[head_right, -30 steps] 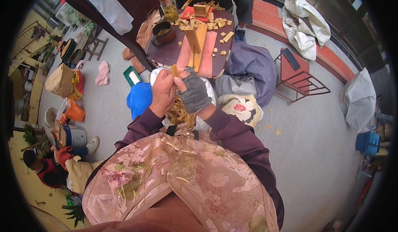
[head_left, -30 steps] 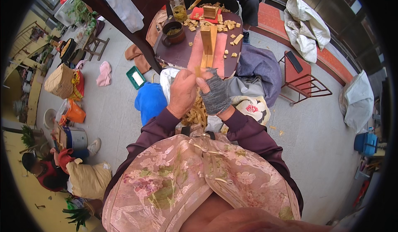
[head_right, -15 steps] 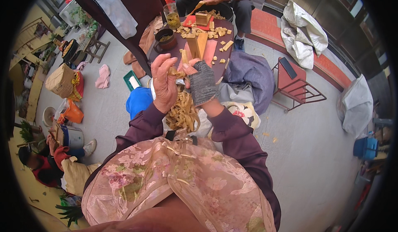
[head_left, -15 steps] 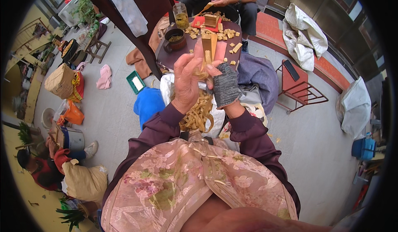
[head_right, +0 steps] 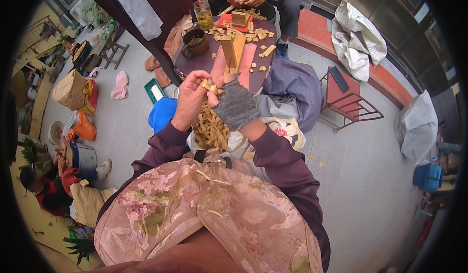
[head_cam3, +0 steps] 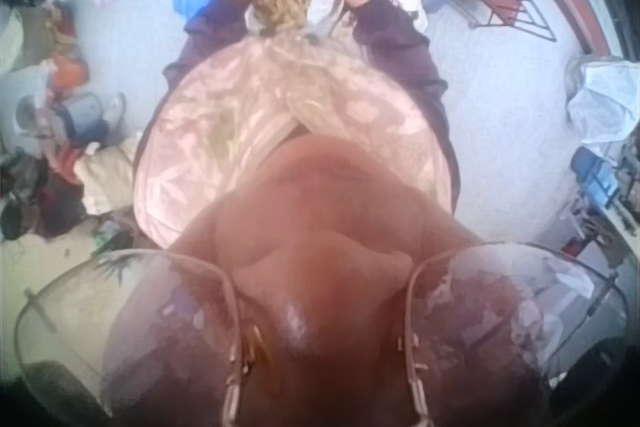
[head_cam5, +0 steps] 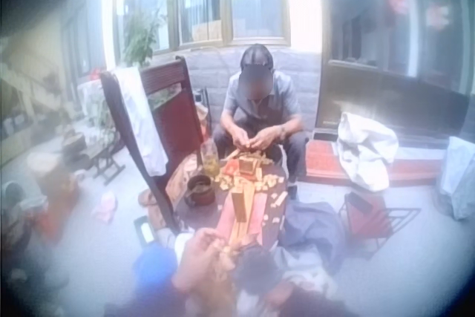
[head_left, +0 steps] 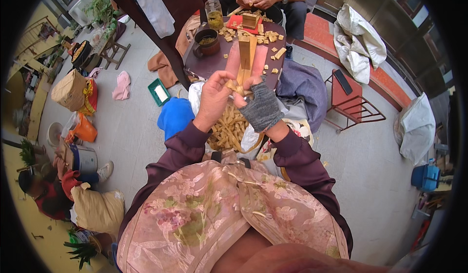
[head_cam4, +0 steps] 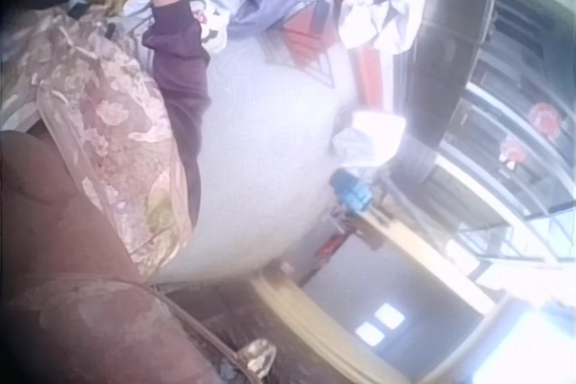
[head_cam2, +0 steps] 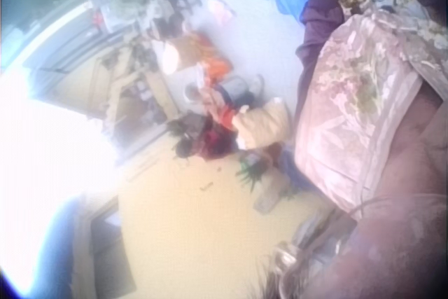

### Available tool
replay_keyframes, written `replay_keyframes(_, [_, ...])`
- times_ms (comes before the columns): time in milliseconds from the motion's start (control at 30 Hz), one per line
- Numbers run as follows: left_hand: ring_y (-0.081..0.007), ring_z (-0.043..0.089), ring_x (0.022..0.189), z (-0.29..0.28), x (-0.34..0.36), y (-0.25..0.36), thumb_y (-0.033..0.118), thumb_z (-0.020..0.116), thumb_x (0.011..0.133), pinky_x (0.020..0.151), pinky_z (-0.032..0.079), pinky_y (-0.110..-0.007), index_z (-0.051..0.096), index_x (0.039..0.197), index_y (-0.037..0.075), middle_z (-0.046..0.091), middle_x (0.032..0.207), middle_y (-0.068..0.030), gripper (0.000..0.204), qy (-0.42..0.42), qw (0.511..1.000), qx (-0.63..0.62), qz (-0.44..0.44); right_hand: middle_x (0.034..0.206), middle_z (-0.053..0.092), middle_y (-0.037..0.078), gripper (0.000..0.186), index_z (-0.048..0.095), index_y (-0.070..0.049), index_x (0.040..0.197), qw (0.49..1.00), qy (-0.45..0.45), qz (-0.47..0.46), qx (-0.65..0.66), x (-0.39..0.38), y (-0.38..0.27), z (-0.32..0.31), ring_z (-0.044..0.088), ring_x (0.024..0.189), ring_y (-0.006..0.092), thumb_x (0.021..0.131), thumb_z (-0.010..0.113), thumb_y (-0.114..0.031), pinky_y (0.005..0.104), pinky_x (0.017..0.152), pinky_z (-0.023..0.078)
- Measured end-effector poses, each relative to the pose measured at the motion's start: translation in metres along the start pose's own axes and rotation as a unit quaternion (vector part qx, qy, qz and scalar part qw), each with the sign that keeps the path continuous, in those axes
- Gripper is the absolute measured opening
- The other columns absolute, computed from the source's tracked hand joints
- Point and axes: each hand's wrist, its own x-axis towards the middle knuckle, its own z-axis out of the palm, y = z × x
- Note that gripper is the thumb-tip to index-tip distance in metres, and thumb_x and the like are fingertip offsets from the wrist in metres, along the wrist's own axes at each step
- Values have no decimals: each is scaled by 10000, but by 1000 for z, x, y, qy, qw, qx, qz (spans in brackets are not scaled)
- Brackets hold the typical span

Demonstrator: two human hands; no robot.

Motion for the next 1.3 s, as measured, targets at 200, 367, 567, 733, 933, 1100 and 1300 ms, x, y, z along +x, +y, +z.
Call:
replay_keyframes(200, [-100, 538, 950, 9, -10, 11, -42, 490, 892, 851, 421, -220, 505, 1089, 8, 543, 1008, -32, 205, 7, 998, 48, 42, 842, 571, 145, 271, 542, -46, 1024, 997, 18, -40, -68, 5, 6, -2, 592, 751, 288, 785, 623, -145, 355, 681, 478])
replay_keyframes(367, [-117, 534, 1005, 0, -7, 3, -109, 466, 855, 890, 418, -244, 502, 1084, 1, 525, 1042, -44, 256, -8, 988, 113, 109, 888, 577, 122, 268, 592, -22, 1000, 999, -37, 28, 7, 7, 22, -4, 588, 812, 254, 770, 653, -147, 338, 730, 461])
replay_keyframes(567, [-84, 581, 821, -28, -12, -9, -64, 526, 870, 735, 460, -197, 556, 981, -8, 578, 920, -20, 128, 15, 979, 187, 85, 755, 514, 70, 276, 615, -19, 904, 985, -149, 37, 72, 1, 20, 6, 551, 732, 190, 716, 750, -168, 301, 692, 441])
replay_keyframes(733, [-108, 578, 772, -21, -17, -4, 33, 591, 866, 709, 460, -228, 627, 948, -16, 625, 891, -46, 102, 19, 980, 181, 80, 754, 529, 82, 264, 630, -25, 827, 993, -80, -54, -63, 0, 24, 6, 549, 712, 235, 663, 774, -173, 323, 669, 443])
replay_keyframes(933, [-160, 573, 818, -12, -13, 6, 65, 671, 819, 713, 462, -248, 624, 1023, -9, 595, 921, -74, 222, 2, 943, 257, 213, 783, 566, 23, 293, 574, -17, 927, 1000, -28, 8, 9, 6, 20, 6, 535, 720, 104, 730, 767, -119, 240, 652, 463])
replay_keyframes(1100, [-82, 612, 757, -19, -16, -8, 27, 654, 839, 681, 501, -183, 627, 1056, -7, 656, 872, -38, 222, 5, 989, 108, 99, 757, 537, 15, 315, 529, -38, 901, 980, -57, 79, 176, 1, 50, 20, 538, 696, 104, 775, 745, -230, 198, 613, 447])
replay_keyframes(1300, [-78, 589, 725, -41, -5, -21, 25, 605, 860, 624, 483, -202, 565, 1026, 23, 590, 838, 5, 171, 31, 997, 43, -59, 604, 442, -10, 486, 529, 28, 1004, 790, -207, 328, 475, -10, 42, 2, 320, 442, 50, 955, 427, -445, 170, 416, 253])
